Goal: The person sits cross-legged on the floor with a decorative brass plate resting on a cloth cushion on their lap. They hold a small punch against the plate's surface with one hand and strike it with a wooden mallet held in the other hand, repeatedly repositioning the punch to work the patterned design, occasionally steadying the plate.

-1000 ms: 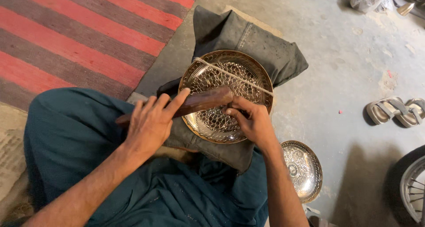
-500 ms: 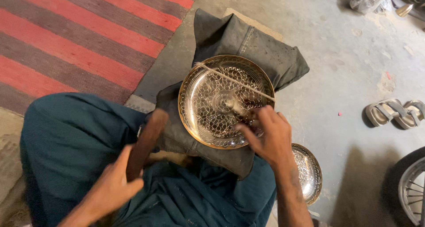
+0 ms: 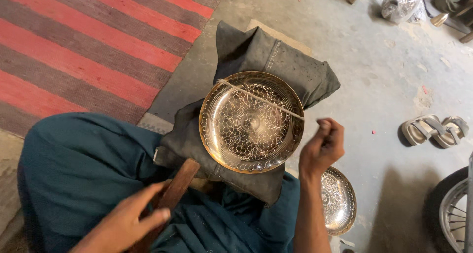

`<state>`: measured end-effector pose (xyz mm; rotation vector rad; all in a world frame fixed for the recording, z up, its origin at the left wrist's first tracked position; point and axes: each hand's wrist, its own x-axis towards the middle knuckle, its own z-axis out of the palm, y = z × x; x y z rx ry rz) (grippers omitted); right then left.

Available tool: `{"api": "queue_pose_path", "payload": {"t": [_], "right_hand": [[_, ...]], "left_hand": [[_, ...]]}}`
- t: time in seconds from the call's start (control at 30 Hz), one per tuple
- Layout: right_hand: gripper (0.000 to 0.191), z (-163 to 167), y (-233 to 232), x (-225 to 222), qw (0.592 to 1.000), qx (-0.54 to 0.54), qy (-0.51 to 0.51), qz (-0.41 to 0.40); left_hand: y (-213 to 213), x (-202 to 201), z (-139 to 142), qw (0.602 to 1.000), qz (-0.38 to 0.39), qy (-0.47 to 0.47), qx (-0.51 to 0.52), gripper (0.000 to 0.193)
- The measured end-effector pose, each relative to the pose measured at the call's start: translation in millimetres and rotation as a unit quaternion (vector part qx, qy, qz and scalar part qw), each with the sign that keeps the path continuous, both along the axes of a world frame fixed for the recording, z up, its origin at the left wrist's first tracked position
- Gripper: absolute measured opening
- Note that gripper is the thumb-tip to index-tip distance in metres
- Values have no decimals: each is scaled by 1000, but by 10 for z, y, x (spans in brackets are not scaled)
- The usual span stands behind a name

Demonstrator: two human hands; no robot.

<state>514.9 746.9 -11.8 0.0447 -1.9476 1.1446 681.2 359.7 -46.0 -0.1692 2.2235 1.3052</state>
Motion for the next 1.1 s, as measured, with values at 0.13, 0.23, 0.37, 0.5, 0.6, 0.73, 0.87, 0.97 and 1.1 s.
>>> {"api": "queue_pose_path", "payload": {"t": [0.13, 0.23, 0.37, 0.5, 0.6, 0.73, 0.87, 0.97, 1.1], "right_hand": [[43, -729, 321, -234, 985, -173, -12, 5], [58, -1401, 396, -359, 973, -188, -129, -47], [34, -1855, 252, -18, 880, -335, -251, 224], [37, -1744, 91, 397, 886, -212, -282, 299], [41, -1438, -44, 430, 899, -152, -261, 318], [46, -1192, -175, 378, 907, -120, -244, 322], [53, -1163, -203, 408, 914, -94, -236, 317], [58, -1147, -224, 417, 919, -81, -223, 314], [65, -1034, -313, 432, 923, -65, -220, 309]], "left_hand": [[109, -408, 378, 983, 96, 141, -61, 41], [295, -707, 547, 908, 53, 396, -127, 35], [522, -1001, 627, 885, 66, 442, -130, 32], [733, -1239, 569, 895, 49, 430, -109, 30], [779, -1294, 492, 903, 43, 414, -109, 26], [785, -1381, 409, 921, 50, 381, -68, 22], [740, -1496, 424, 912, 58, 401, -59, 19], [685, -1659, 495, 900, 47, 429, -59, 17], [619, -1943, 609, 865, 14, 501, -39, 17]]}}
